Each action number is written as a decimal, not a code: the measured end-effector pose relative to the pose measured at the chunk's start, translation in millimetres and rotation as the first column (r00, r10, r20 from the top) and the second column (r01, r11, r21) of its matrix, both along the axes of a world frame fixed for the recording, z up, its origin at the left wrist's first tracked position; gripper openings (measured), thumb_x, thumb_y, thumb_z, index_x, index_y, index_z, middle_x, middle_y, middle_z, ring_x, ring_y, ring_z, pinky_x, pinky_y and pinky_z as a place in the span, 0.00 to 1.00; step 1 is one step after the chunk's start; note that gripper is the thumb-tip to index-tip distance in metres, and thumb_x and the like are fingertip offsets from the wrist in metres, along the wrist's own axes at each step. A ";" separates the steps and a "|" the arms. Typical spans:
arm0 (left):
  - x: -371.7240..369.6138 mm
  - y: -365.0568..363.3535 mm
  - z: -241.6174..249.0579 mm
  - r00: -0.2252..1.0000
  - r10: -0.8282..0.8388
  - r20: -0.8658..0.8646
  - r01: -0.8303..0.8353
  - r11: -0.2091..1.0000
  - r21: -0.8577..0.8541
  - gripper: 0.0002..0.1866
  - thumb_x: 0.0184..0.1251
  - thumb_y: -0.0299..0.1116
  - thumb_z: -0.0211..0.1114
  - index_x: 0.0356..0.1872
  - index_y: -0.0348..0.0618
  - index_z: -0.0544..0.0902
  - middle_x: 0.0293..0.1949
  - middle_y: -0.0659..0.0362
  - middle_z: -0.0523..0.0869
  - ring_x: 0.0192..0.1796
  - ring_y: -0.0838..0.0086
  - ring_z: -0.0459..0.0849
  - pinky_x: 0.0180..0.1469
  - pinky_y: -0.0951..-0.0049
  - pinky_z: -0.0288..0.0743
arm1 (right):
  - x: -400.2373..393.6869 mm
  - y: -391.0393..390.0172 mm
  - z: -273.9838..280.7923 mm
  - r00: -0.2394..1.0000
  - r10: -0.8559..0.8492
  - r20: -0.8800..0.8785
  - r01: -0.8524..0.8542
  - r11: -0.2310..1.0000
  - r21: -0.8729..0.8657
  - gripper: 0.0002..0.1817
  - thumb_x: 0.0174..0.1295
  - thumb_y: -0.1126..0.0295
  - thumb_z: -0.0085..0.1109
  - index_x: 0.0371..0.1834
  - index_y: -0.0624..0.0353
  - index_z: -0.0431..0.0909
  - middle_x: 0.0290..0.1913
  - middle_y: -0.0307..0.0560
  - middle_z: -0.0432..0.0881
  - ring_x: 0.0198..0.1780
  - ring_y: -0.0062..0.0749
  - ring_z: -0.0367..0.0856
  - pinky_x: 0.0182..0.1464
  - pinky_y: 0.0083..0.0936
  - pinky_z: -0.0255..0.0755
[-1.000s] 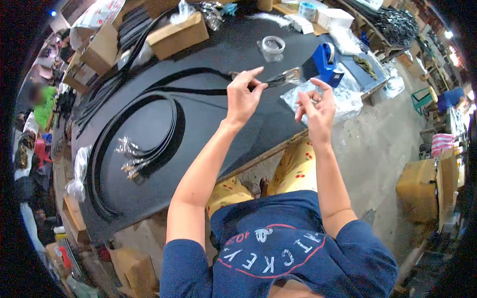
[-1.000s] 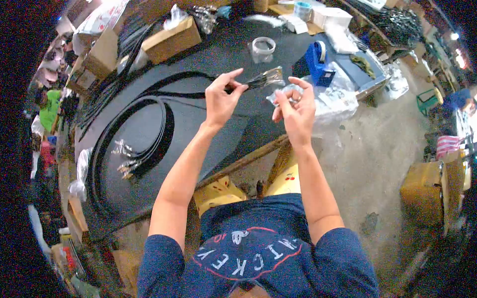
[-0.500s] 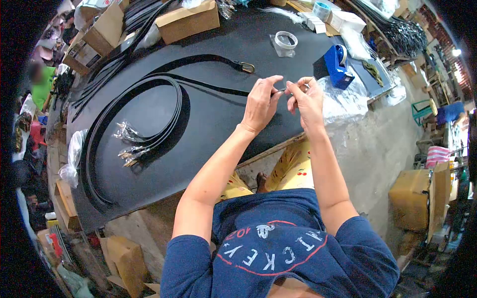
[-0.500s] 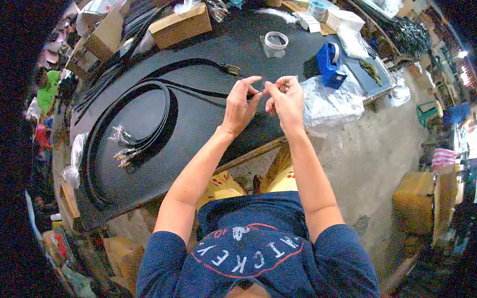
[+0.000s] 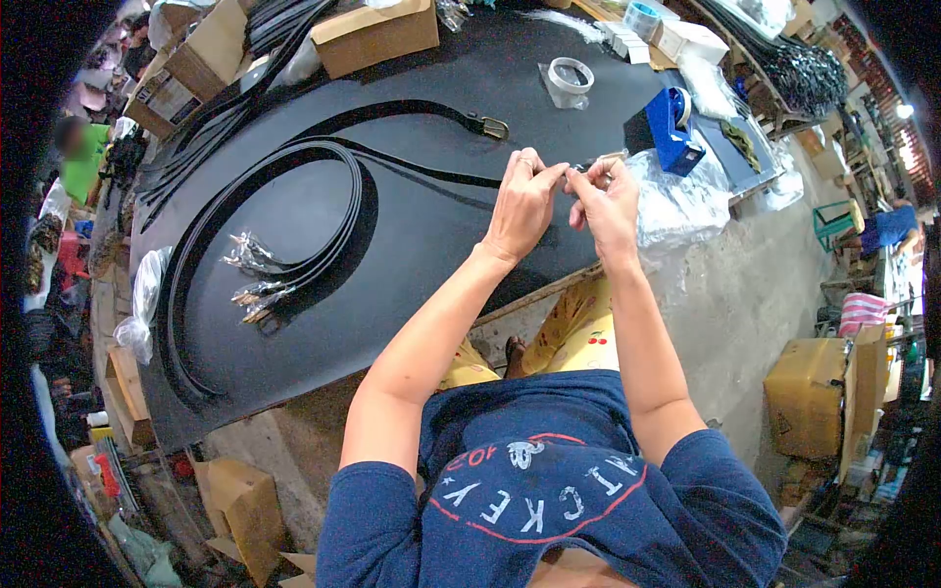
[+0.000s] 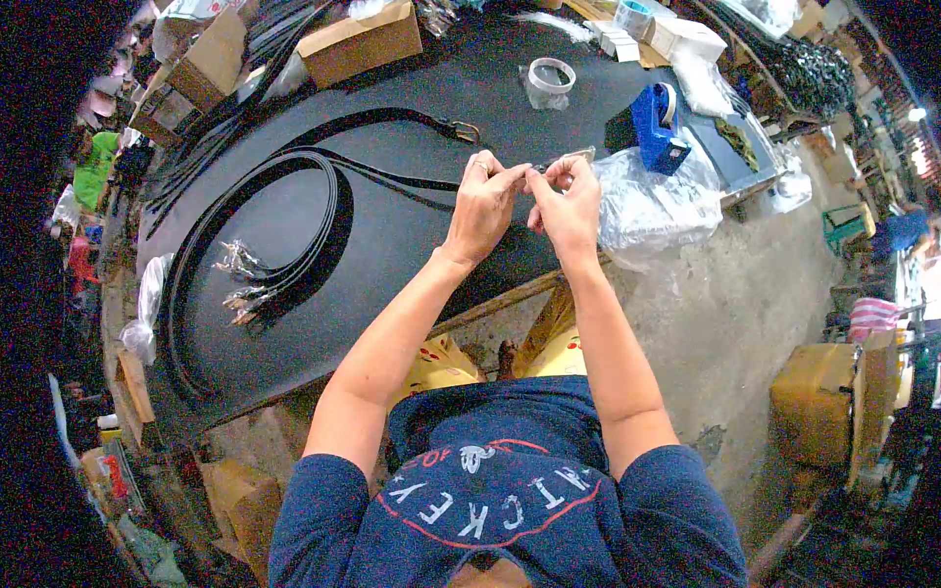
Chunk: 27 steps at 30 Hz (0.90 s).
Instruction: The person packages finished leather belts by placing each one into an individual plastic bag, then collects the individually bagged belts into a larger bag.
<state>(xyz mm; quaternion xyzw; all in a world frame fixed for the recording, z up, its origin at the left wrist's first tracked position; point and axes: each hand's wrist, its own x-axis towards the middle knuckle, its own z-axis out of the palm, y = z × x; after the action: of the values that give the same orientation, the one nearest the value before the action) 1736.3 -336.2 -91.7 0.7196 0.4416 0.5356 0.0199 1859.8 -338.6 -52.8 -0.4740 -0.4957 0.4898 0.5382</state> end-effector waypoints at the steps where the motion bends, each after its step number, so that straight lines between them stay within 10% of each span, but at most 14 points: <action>1: 1.0 -0.5 1.4 1.000 -0.001 -0.002 0.001 1.000 0.000 0.12 0.50 0.19 0.62 0.38 0.34 0.83 0.28 0.53 0.71 0.34 0.62 0.72 0.39 0.66 0.70 | 0.4 -3.0 1.3 1.000 -0.001 -0.002 0.001 1.000 0.000 0.12 0.58 0.74 0.61 0.32 0.57 0.64 0.26 0.48 0.79 0.10 0.21 0.70 0.10 0.16 0.58; 17: -6.7 -8.2 39.5 0.990 -0.062 0.124 0.078 0.988 -0.132 0.11 0.51 0.22 0.67 0.38 0.42 0.86 0.25 0.57 0.72 0.28 0.69 0.73 0.31 0.72 0.70 | -3.6 -9.1 -17.2 0.953 -0.272 0.135 0.223 0.928 0.299 0.09 0.56 0.81 0.60 0.27 0.61 0.68 0.25 0.39 0.73 0.20 0.17 0.71 0.21 0.20 0.68; 27: -16.7 -4.1 39.2 0.987 -0.146 0.067 0.155 0.978 -0.142 0.11 0.49 0.24 0.69 0.37 0.44 0.86 0.26 0.56 0.74 0.31 0.66 0.76 0.34 0.69 0.71 | -8.4 -22.7 -3.5 0.962 -0.261 0.079 0.243 0.953 0.183 0.12 0.55 0.77 0.64 0.28 0.60 0.67 0.25 0.40 0.73 0.16 0.18 0.71 0.15 0.20 0.68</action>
<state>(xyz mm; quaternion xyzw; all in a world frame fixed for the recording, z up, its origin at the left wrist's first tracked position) 1719.6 -340.3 -52.4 0.7321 0.4233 0.5187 0.1259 1851.4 -361.4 -56.3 -0.5098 -0.4981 0.3478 0.6092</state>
